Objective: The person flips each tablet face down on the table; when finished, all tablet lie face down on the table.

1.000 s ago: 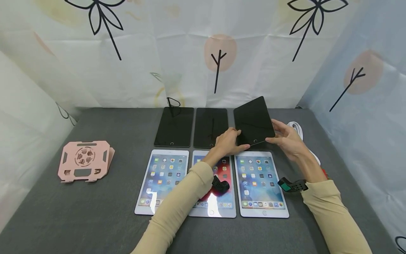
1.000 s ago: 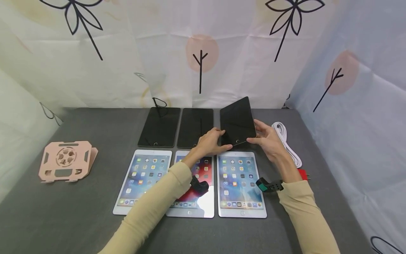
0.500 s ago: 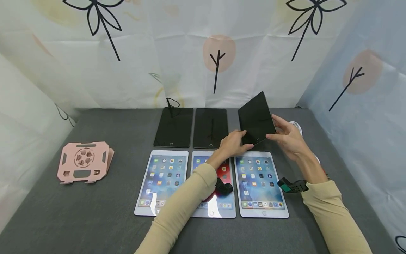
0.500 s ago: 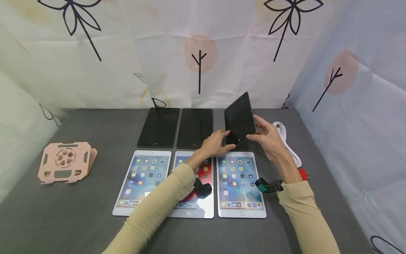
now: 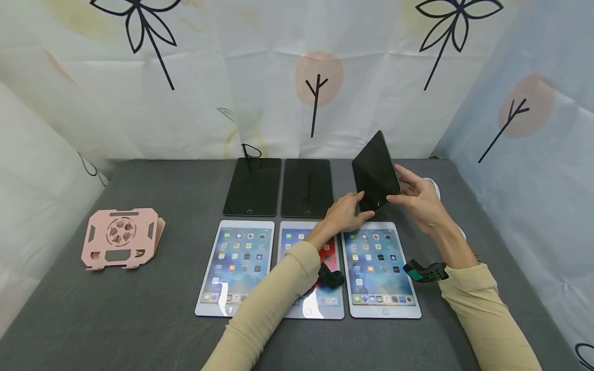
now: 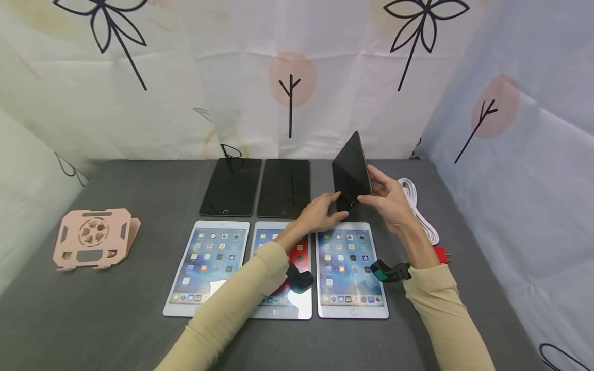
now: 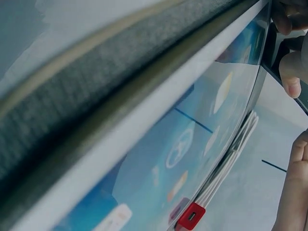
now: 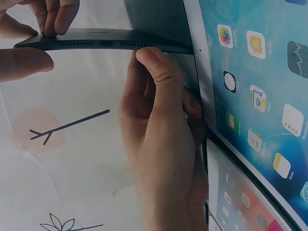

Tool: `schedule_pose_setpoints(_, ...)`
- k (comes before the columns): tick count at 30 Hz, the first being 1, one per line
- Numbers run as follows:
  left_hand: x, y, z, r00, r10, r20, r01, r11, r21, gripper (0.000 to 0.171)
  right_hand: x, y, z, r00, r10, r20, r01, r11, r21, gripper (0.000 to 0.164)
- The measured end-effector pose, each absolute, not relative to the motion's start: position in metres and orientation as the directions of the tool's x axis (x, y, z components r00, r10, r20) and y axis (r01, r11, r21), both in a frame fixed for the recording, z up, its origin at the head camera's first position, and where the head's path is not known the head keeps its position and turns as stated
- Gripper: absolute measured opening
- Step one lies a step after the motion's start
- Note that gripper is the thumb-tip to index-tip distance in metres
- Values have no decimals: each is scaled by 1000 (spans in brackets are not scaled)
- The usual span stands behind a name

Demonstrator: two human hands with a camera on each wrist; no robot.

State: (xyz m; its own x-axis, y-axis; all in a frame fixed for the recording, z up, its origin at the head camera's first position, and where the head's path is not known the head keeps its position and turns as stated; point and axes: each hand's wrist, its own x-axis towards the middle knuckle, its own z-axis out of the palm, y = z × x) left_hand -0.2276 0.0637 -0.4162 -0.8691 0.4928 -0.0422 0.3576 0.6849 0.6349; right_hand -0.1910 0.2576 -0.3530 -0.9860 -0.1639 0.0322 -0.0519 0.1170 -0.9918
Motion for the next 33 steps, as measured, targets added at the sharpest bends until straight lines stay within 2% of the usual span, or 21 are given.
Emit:
schedule_pose_setpoints(9,-228,59,-416,-853,519,-62,361,671,647,69,-191,250,-356,-989,-140,47,-69,151,-986,82)
schedule_pose_setpoints(18,-231,55,-412,-842,536,-54,354,626,695,69,-189,242,-353,-985,-164,54,-96,258,-961,84)
schedule_pose_setpoints(27,-237,42,-401,-837,545,54,339,439,832,67,-190,235,-353,-983,-177,58,-110,300,-948,84)
schedule_pose_setpoints(33,-236,38,-380,-835,538,116,360,373,855,72,-190,232,-357,-982,-181,58,-117,336,-934,85)
